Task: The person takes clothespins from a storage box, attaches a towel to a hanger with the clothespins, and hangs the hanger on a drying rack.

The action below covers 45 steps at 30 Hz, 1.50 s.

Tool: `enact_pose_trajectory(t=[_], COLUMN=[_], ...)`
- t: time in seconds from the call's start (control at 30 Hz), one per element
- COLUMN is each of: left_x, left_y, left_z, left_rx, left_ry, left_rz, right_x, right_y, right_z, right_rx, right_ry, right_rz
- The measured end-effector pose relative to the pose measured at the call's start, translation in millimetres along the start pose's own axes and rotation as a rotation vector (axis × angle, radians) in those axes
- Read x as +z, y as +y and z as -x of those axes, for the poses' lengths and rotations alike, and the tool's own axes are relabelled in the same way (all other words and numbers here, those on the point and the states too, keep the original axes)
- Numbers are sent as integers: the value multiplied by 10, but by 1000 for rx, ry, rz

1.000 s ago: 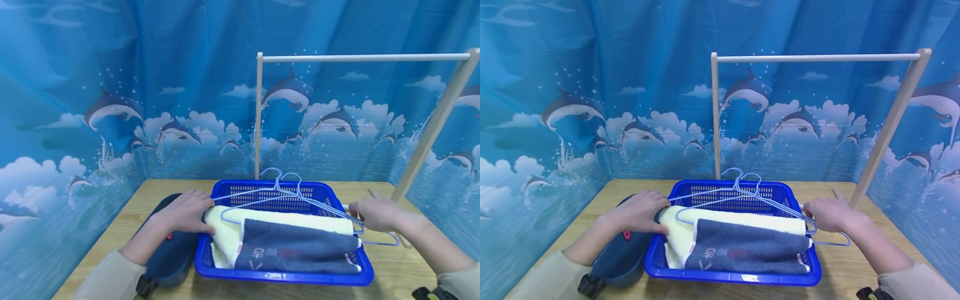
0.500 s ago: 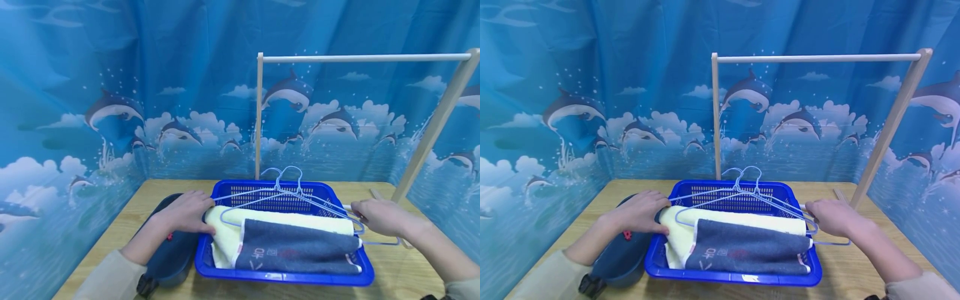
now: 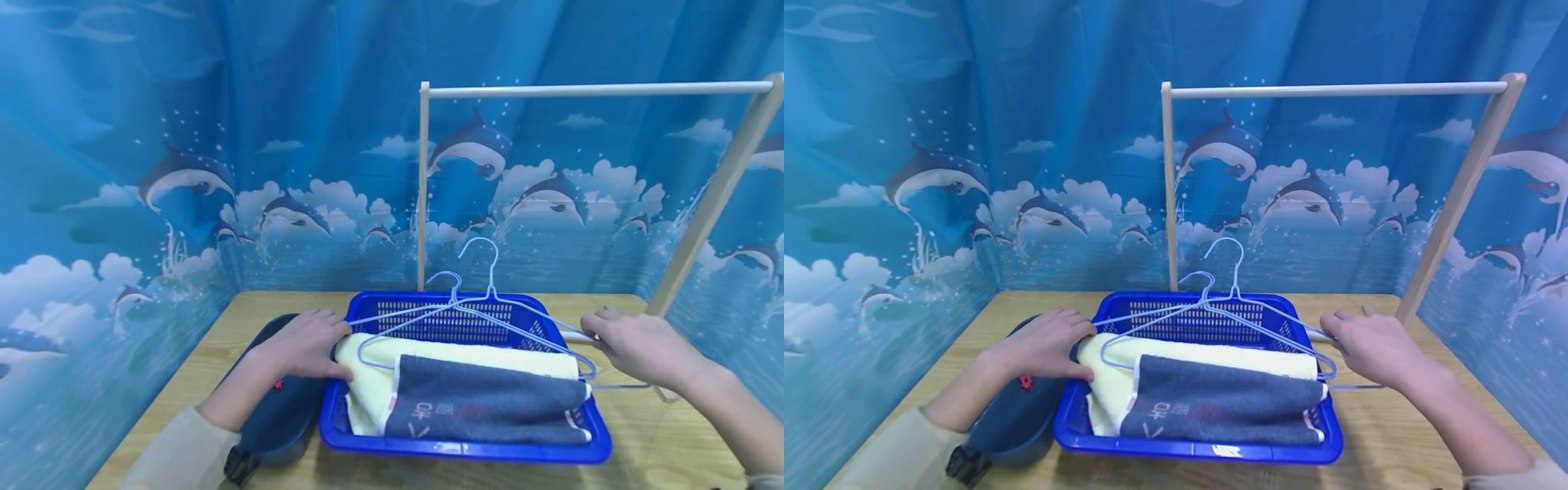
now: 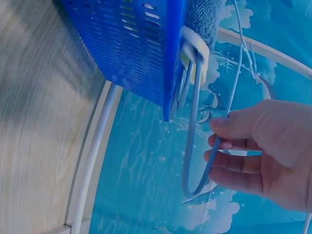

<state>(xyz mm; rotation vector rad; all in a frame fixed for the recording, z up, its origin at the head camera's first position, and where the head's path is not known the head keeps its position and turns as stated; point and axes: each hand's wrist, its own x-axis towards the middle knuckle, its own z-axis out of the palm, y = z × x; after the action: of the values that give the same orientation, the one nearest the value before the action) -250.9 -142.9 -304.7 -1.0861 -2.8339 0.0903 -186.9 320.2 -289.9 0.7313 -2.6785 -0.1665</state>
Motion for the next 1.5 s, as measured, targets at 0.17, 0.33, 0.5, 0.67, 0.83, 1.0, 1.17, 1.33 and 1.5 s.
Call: enact_pose_trajectory(t=[0.17, 0.33, 0.5, 0.67, 0.83, 1.0, 1.17, 1.33, 1.5], left_x=[-9, -7, -5, 2, 3, 3, 23, 38, 30], left_y=[1, 7, 7, 2, -5, -10, -18, -25, -18], left_z=[-6, -9, -6, -3, -7, -6, 3, -4, -6], left_rx=[11, -3, -5, 7, 27, 32, 39, 65, 54], left_ry=[2, -9, -8, 2, 11, 10, 25, 53, 45], left_rz=[-13, -14, -10, -10, -21, -17, -17, -6, -20], right_x=[-3, -21, -59, -87, -102, -132, -198, -300, -376], right_y=[-19, -34, -47, -58, -65, -72, -86, -114, -119], right_z=[24, 36, 36, 34, 20, 3, -27, -53, -82], right_rx=[-26, -39, -18, -1, -12, -1, 21, 61, 68], right_ry=[142, 284, 333, 408, 488, 541, 584, 585, 594], right_rz=[-6, -2, 12, 30, 43, 48, 67, 75, 88])
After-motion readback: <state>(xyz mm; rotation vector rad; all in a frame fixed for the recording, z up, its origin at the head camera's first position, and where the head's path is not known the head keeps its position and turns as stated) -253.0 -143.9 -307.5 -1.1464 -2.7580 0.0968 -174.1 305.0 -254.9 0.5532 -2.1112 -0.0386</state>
